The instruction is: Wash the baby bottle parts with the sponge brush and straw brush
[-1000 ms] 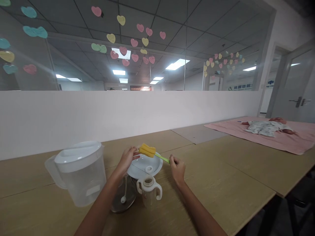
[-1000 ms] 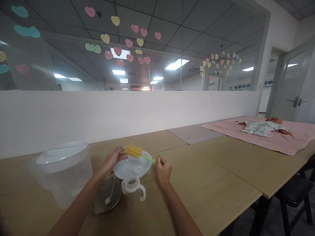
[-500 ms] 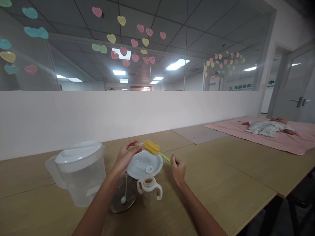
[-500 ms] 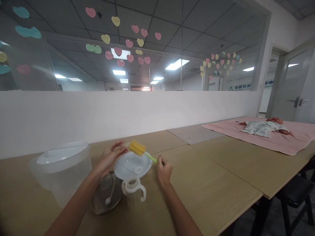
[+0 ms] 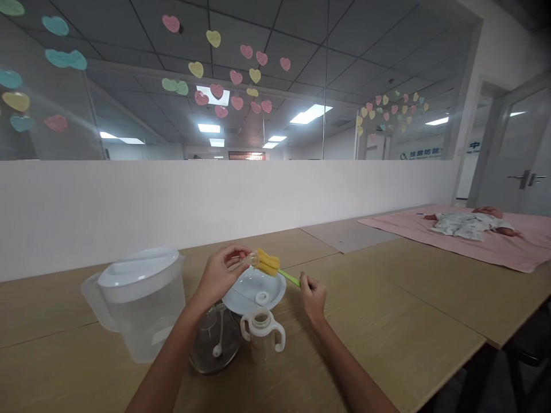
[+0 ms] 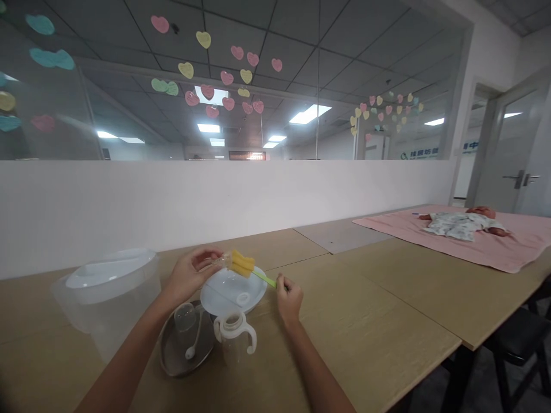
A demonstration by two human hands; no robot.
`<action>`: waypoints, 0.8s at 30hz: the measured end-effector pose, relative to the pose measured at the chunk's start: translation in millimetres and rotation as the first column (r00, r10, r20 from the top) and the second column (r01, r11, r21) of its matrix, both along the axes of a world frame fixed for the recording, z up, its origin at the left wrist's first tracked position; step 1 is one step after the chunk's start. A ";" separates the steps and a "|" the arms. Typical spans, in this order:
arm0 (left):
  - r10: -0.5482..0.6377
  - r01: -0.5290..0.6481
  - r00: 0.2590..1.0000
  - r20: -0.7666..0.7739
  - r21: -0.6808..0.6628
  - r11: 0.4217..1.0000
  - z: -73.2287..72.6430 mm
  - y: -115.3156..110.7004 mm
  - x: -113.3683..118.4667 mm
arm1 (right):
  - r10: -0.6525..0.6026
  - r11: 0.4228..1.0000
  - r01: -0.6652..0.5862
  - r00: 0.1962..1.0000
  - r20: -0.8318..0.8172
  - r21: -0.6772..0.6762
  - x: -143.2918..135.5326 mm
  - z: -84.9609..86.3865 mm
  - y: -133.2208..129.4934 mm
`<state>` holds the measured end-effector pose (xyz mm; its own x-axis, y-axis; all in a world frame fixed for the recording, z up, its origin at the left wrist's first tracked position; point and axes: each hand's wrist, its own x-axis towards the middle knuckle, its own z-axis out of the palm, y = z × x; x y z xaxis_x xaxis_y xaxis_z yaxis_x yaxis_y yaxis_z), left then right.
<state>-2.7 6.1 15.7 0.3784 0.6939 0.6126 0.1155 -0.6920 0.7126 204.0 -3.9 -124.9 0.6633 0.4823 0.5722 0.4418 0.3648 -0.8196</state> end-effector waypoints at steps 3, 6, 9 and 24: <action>-0.014 0.014 1.000 -0.006 -0.002 1.000 0.0 -0.4 -0.5 | 0.008 1.000 -0.008 1.000 -0.005 0.006 0.8 -1.1 1.0; -0.025 0.025 1.000 -0.005 -0.022 0.999 0.8 -1.0 -0.7 | 0.010 1.000 -0.010 1.000 0.000 0.015 1.1 -2.2 1.7; -0.015 0.015 1.000 0.000 -0.033 0.999 2.4 -2.5 -0.9 | 0.006 1.000 -0.006 1.000 -0.002 0.011 0.9 -2.5 1.6; 0.110 -0.108 0.993 -0.042 0.061 0.992 5.2 -6.0 -1.1 | -0.001 1.000 0.001 1.000 -0.003 -0.008 1.0 -0.7 0.5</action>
<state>-3.8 0.1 20.9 0.3308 0.6961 0.6372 0.2239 -0.7139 0.6635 205.0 -3.4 -125.6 0.6660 0.4857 0.5662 0.4394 0.3579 -0.8239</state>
